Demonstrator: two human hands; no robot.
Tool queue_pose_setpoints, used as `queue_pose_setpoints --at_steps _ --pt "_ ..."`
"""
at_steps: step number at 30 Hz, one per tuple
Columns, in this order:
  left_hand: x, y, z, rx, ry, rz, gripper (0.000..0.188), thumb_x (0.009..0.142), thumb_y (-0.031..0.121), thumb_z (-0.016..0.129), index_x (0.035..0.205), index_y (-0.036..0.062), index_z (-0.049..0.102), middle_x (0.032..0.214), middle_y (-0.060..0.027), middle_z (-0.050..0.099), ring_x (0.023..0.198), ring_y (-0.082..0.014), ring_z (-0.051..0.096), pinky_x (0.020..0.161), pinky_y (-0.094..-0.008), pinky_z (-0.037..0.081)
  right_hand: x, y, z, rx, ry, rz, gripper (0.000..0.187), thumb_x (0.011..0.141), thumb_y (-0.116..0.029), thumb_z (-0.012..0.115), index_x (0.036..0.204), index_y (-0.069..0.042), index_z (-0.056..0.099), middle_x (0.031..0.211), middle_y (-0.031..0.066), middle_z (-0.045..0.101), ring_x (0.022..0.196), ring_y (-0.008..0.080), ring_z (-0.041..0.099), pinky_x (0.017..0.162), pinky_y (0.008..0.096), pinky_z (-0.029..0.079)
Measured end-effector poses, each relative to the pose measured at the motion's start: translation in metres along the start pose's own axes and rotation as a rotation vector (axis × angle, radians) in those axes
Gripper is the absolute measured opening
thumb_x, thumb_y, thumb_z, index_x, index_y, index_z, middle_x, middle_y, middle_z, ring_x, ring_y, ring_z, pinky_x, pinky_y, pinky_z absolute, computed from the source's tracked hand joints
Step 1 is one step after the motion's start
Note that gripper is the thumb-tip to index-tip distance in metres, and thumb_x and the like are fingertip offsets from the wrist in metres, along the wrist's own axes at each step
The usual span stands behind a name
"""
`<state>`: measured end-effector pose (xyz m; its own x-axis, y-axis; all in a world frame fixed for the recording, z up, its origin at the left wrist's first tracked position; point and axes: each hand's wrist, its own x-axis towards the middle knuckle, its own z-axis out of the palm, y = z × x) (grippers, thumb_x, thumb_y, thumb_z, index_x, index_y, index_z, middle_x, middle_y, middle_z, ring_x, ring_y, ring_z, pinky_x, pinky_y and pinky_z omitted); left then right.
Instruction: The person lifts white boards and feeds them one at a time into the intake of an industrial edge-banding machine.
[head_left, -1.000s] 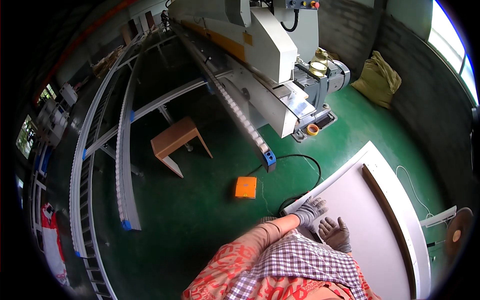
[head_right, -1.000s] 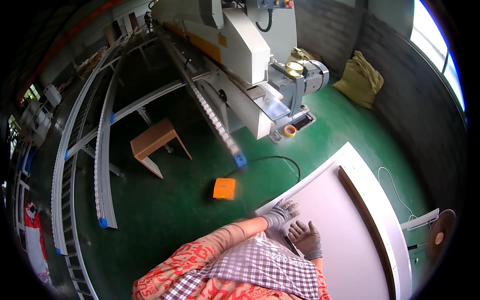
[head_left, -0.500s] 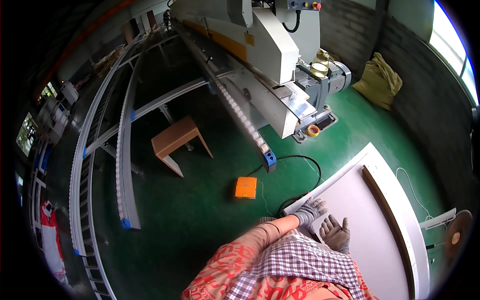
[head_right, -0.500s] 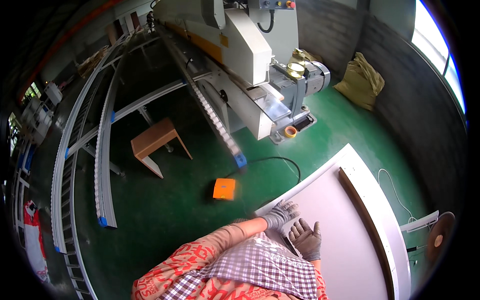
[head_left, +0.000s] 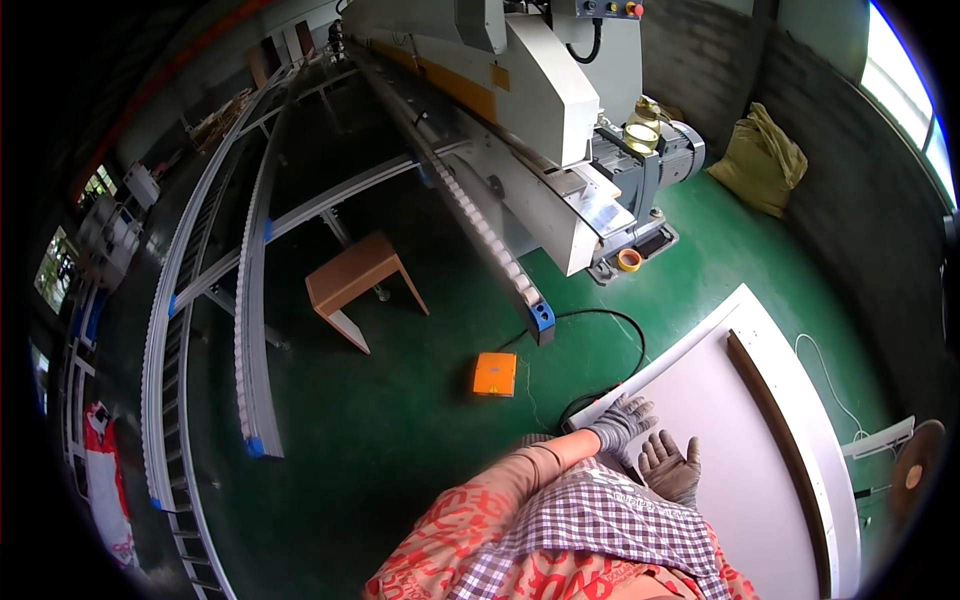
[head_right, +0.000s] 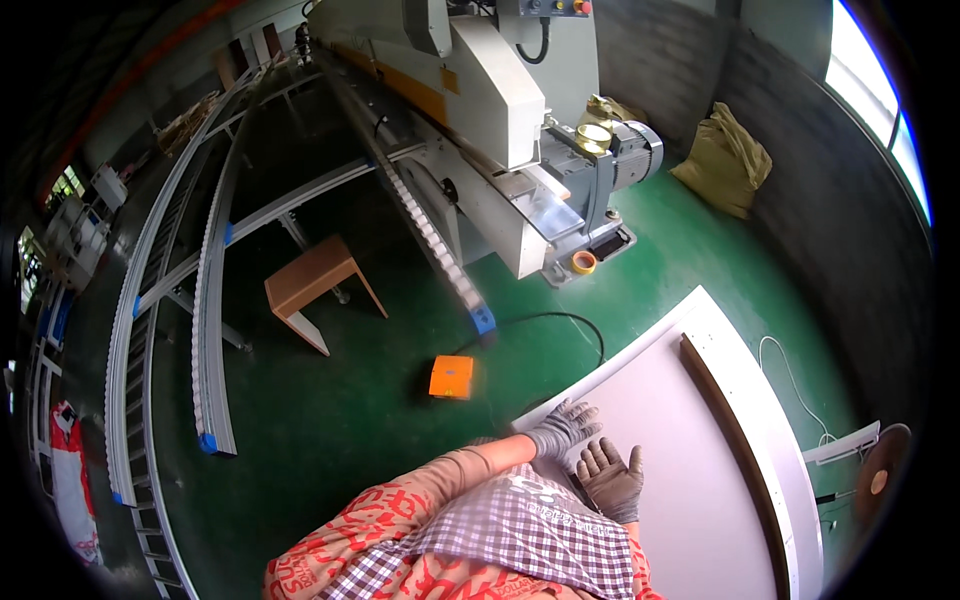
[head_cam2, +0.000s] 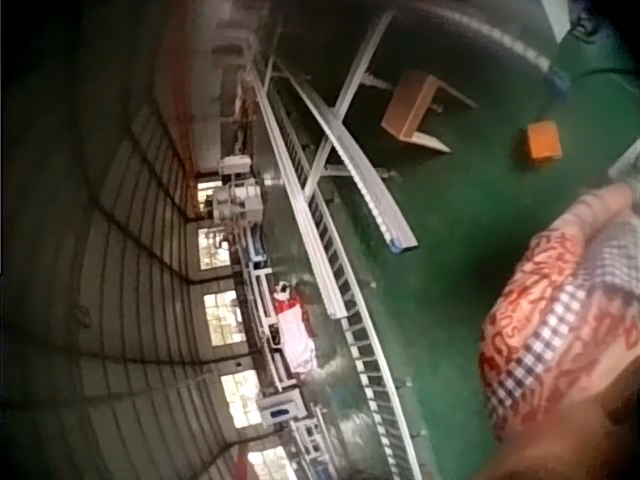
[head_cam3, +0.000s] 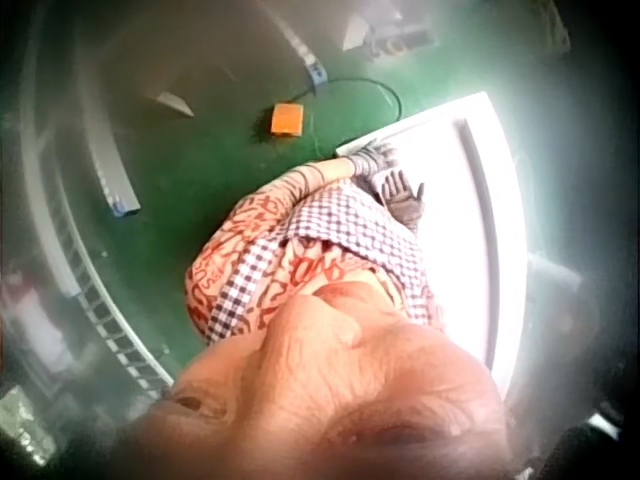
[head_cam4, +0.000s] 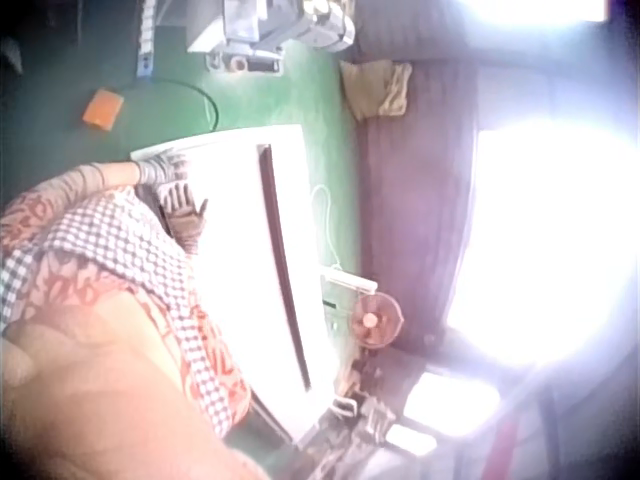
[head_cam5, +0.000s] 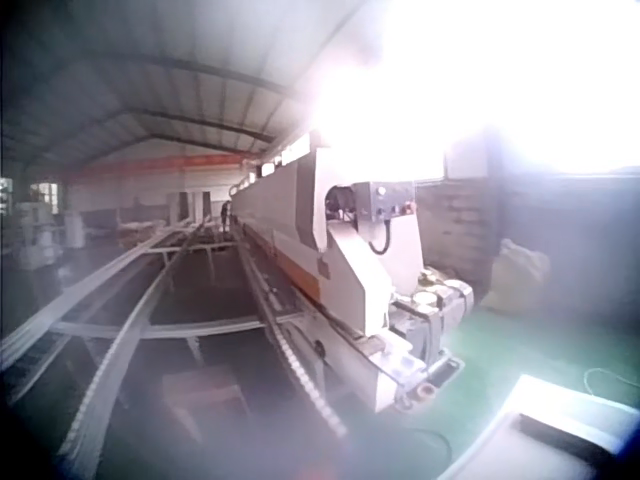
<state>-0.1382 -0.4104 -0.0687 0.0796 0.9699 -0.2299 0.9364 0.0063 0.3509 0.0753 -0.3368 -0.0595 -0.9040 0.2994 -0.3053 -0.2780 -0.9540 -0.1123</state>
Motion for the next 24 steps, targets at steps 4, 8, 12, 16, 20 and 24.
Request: queue_pose_setpoints --at_steps 4,8,12,16,20,24 --pt "0.008 -0.010 0.032 0.000 0.052 -0.022 0.118 0.063 0.066 0.079 0.158 0.0195 0.029 0.166 -0.0176 0.016 0.155 -0.0367 0.012 0.122 -0.0596 0.005 0.018 0.005 -0.028 -0.110 0.273 -0.018 0.081 0.098 -0.063 0.046 0.146 0.002 0.040 0.151 0.0234 0.045 0.138 0.0396 0.045 0.114 0.0557 0.036" --pt "0.000 0.000 -0.001 0.001 -0.032 -0.003 0.115 0.065 0.068 0.077 0.159 0.0197 0.029 0.167 -0.0177 0.015 0.155 -0.0371 0.010 0.123 -0.0593 0.004 0.001 -0.006 -0.036 0.097 -0.218 0.026 0.085 0.097 -0.064 0.048 0.149 0.002 0.037 0.156 0.0239 0.038 0.143 0.0388 0.039 0.117 0.0555 0.033" --pt "0.000 -0.005 0.014 0.034 0.020 -0.021 0.109 0.069 0.061 0.077 0.158 0.0204 0.030 0.166 -0.0162 0.017 0.155 -0.0359 0.012 0.123 -0.0586 0.005 0.016 0.000 -0.042 0.062 0.250 -0.048 0.085 0.097 -0.064 0.048 0.147 0.003 0.039 0.155 0.0239 0.039 0.143 0.0388 0.039 0.117 0.0560 0.032" --pt "0.008 -0.003 0.018 -0.008 -0.002 -0.018 0.118 0.063 0.066 0.078 0.159 0.0191 0.027 0.167 -0.0171 0.015 0.155 -0.0364 0.010 0.123 -0.0591 0.002 0.001 0.000 -0.024 0.026 -0.084 0.027 0.081 0.095 -0.063 0.054 0.141 0.003 0.046 0.147 0.0243 0.048 0.136 0.0396 0.046 0.114 0.0571 0.036" --pt "0.009 -0.014 0.039 0.043 0.086 -0.032 0.111 0.067 0.063 0.076 0.158 0.0198 0.030 0.167 -0.0171 0.017 0.155 -0.0365 0.011 0.123 -0.0595 0.002 0.013 0.007 -0.039 -0.090 0.232 -0.009 0.081 0.094 -0.064 0.056 0.138 0.003 0.049 0.144 0.0250 0.051 0.134 0.0392 0.048 0.113 0.0572 0.037" --pt "0.008 -0.005 0.022 -0.007 0.035 -0.001 0.110 0.068 0.060 0.077 0.158 0.0201 0.030 0.166 -0.0173 0.017 0.155 -0.0364 0.011 0.123 -0.0591 0.003 -0.003 0.001 -0.030 0.008 -0.011 -0.054 0.086 0.094 -0.063 0.055 0.145 0.005 0.041 0.151 0.0262 0.042 0.140 0.0389 0.042 0.116 0.0569 0.034"
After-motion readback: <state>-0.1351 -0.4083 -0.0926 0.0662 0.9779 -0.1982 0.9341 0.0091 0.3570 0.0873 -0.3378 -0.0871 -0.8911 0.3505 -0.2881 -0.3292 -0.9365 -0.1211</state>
